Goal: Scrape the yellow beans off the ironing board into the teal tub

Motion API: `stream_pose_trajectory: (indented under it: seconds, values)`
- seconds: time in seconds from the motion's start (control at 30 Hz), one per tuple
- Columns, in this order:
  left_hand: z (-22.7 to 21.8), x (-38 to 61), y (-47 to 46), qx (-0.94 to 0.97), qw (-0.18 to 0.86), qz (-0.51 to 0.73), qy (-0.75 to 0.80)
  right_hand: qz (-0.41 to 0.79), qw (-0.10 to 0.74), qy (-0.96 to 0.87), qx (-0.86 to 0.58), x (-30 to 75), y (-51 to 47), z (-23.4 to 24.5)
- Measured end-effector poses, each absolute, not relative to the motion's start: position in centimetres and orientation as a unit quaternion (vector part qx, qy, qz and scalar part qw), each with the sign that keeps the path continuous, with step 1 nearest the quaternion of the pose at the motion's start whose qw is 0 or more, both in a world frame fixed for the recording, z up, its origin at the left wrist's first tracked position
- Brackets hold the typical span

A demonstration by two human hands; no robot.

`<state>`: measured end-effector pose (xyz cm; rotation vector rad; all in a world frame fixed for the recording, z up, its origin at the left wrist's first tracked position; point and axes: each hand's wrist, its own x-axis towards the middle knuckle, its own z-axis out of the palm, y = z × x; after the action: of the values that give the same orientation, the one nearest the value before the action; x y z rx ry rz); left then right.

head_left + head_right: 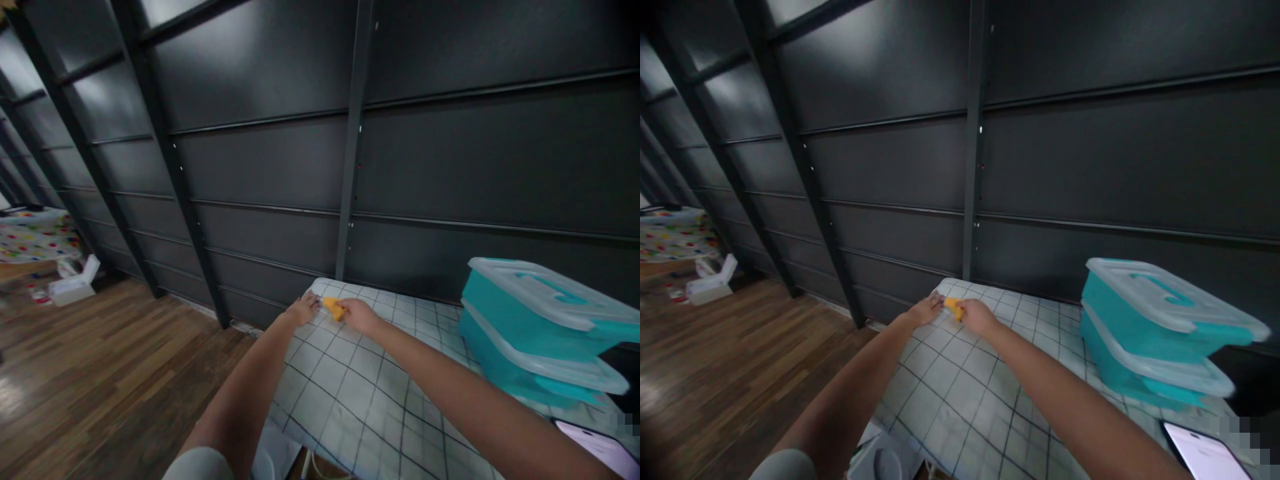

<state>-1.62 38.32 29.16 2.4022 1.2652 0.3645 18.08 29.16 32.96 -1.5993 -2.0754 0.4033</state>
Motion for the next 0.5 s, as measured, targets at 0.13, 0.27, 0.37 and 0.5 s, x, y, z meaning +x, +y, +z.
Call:
stream_pose_trajectory:
  seconds: [0.13,0.27,0.37,0.5]
  values:
    - [25.7,-3.3,41.1,0.866,0.23,0.137,0.422,0.195,0.16,-0.836,-0.487,15.0,28.8,28.3]
    - [23.9,-4.5,42.2,0.845,0.265,0.171,0.433,0.191,0.071,-0.881,-0.426,15.5,31.1,26.2]
    - [23.3,-4.8,42.0,0.825,0.277,0.202,0.449,0.174,0.067,-0.853,-0.488,17.3,35.1,26.2]
    - [23.1,-4.7,41.5,0.81,0.279,0.218,0.468,0.15,0.087,-0.791,-0.587,18.8,40.4,26.5]
